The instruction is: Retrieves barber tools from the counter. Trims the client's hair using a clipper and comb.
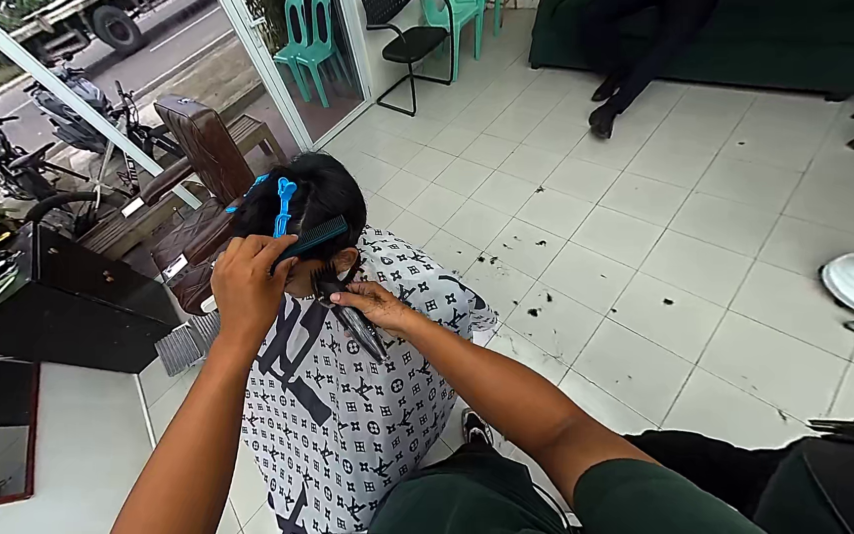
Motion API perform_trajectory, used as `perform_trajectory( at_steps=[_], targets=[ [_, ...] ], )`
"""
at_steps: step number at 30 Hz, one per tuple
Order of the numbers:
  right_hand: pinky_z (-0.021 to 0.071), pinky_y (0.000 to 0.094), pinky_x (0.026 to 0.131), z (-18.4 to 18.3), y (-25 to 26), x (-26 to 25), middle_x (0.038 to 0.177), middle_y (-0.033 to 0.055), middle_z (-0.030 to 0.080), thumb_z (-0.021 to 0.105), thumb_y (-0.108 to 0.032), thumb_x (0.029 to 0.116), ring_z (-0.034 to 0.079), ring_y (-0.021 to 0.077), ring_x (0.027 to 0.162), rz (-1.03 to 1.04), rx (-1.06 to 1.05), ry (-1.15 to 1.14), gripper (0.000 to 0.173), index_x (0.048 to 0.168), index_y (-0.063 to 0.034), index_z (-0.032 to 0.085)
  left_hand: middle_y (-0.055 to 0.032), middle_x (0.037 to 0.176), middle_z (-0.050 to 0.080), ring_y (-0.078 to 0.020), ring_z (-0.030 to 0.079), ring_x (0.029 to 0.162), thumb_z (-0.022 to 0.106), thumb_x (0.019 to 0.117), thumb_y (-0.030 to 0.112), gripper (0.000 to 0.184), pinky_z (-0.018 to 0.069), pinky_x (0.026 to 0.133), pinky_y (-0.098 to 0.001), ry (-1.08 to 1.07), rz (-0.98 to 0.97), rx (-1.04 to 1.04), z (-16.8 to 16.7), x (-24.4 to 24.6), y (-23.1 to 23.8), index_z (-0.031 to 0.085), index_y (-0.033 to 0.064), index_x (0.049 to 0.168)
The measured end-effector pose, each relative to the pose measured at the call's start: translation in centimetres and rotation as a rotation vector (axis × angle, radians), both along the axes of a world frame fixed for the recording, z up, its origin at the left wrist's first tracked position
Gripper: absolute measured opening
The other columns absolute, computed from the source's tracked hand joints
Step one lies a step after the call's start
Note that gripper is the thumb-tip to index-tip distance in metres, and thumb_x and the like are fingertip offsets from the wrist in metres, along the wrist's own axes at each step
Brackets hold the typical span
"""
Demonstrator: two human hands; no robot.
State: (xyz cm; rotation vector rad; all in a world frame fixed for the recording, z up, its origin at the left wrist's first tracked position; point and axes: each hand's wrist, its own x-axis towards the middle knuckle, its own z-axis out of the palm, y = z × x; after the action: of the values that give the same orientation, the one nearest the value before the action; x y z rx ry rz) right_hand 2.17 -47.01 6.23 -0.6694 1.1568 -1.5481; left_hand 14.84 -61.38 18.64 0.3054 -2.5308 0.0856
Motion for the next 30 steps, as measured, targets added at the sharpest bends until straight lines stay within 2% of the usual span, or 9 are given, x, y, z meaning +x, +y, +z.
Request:
perform_trajectory(
  at_steps=[4, 8, 13, 19, 22, 24, 27, 28, 30],
  targets=[
    [0.0616, 0.0327, 0.069, 0.3, -0.2, 0.3, 0.084, 0.0116, 0.068, 0.042, -0.026, 0.1102, 0.070, 0.0187, 0.070, -0.067, -0.195, -0.226, 0.031, 0.121, 0.0004, 0.055, -0.0172, 0.106, 0.072, -0.0388, 0.066, 0.098, 0.074, 0.0927, 0.011, 0.025, 0.0486, 0.079, -0.0555, -0.026, 0.050, 0.001, -0.1, -0.5, -0.1, 0.076, 0.0122, 0.118],
    [0.0620, 0.0327, 0.067, -0.6, -0.1, -0.5, 0.082, 0.0114, 0.067, 0.045, -0.028, 0.1105, 0.070, 0.0190, 0.067, 0.050, -0.105, -0.180, 0.032, 0.115, 0.0015, 0.057, -0.0179, 0.106, 0.071, -0.0393, 0.066, 0.097, 0.074, 0.0927, 0.011, 0.025, 0.0497, 0.080, -0.0560, -0.026, 0.036, 0.001, 0.3, -0.7, 0.3, 0.076, 0.0116, 0.118],
    [0.0602, 0.0301, 0.066, 0.3, -0.2, -0.2, 0.081, 0.0102, 0.068, 0.031, -0.034, 0.1125, 0.069, 0.0179, 0.068, -0.056, -0.232, -0.430, 0.040, 0.119, -0.0034, 0.056, -0.0178, 0.106, 0.072, -0.0399, 0.066, 0.097, 0.074, 0.0923, 0.011, 0.025, 0.0493, 0.079, -0.0566, -0.032, 0.071, -0.006, 0.3, -1.3, 0.4, 0.076, 0.0119, 0.118],
    [0.0608, 0.0299, 0.065, 0.2, 0.1, -0.9, 0.082, 0.0109, 0.069, 0.036, -0.031, 0.1124, 0.069, 0.0178, 0.066, 0.027, -0.160, -0.379, 0.035, 0.116, -0.0025, 0.057, -0.0178, 0.106, 0.071, -0.0396, 0.066, 0.098, 0.074, 0.0934, 0.012, 0.025, 0.0491, 0.080, -0.0569, -0.054, 0.093, -0.012, 0.7, -1.4, 0.6, 0.075, 0.0127, 0.119],
    [0.0588, 0.0267, 0.063, 0.2, -0.3, -1.4, 0.086, 0.0070, 0.068, 0.026, -0.048, 0.1108, 0.067, 0.0139, 0.069, -0.080, -0.349, -0.549, 0.054, 0.121, -0.0061, 0.058, -0.0184, 0.106, 0.071, -0.0404, 0.066, 0.097, 0.075, 0.0924, 0.011, 0.026, 0.0487, 0.079, -0.0573, -0.053, 0.112, 0.002, 0.6, -1.6, 0.5, 0.076, 0.0126, 0.118],
    [0.0594, 0.0276, 0.067, -0.2, -0.5, -1.7, 0.093, 0.0046, 0.067, 0.029, -0.062, 0.1059, 0.068, 0.0139, 0.076, -0.101, -0.464, -0.623, 0.059, 0.124, -0.0137, 0.059, -0.0182, 0.106, 0.071, -0.0404, 0.066, 0.097, 0.075, 0.0923, 0.011, 0.026, 0.0488, 0.079, -0.0573, -0.058, 0.103, 0.010, 0.5, -1.4, 0.5, 0.076, 0.0123, 0.118],
    [0.0599, 0.0301, 0.069, -1.0, 1.3, -1.8, 0.088, 0.0059, 0.068, 0.026, -0.042, 0.1108, 0.068, 0.0147, 0.073, 0.019, -0.324, -0.349, 0.048, 0.124, -0.0056, 0.055, -0.0161, 0.106, 0.071, -0.0353, 0.065, 0.094, 0.070, 0.0967, 0.016, 0.023, 0.0499, 0.080, -0.0507, 0.012, -0.031, -0.067, 0.6, -0.7, 0.4, 0.075, 0.0103, 0.119],
    [0.0603, 0.0309, 0.066, -1.0, 1.9, -1.8, 0.083, 0.0065, 0.068, 0.035, -0.030, 0.1101, 0.068, 0.0149, 0.068, 0.088, -0.199, -0.188, 0.037, 0.118, -0.0013, 0.056, -0.0154, 0.105, 0.071, -0.0332, 0.065, 0.092, 0.069, 0.0978, 0.018, 0.023, 0.0497, 0.079, -0.0474, 0.069, -0.088, -0.111, 0.7, -0.7, 0.4, 0.075, 0.0095, 0.118],
    [0.0593, 0.0296, 0.059, -0.7, 2.2, -1.4, 0.078, 0.0049, 0.065, 0.054, -0.028, 0.1068, 0.066, 0.0132, 0.061, 0.209, 0.012, 0.052, 0.028, 0.105, -0.0004, 0.059, -0.0160, 0.103, 0.071, -0.0319, 0.065, 0.090, 0.069, 0.0979, 0.017, 0.022, 0.0491, 0.079, -0.0440, 0.146, -0.166, -0.153, 1.3, -0.9, 0.5, 0.076, 0.0080, 0.117]
  ],
)
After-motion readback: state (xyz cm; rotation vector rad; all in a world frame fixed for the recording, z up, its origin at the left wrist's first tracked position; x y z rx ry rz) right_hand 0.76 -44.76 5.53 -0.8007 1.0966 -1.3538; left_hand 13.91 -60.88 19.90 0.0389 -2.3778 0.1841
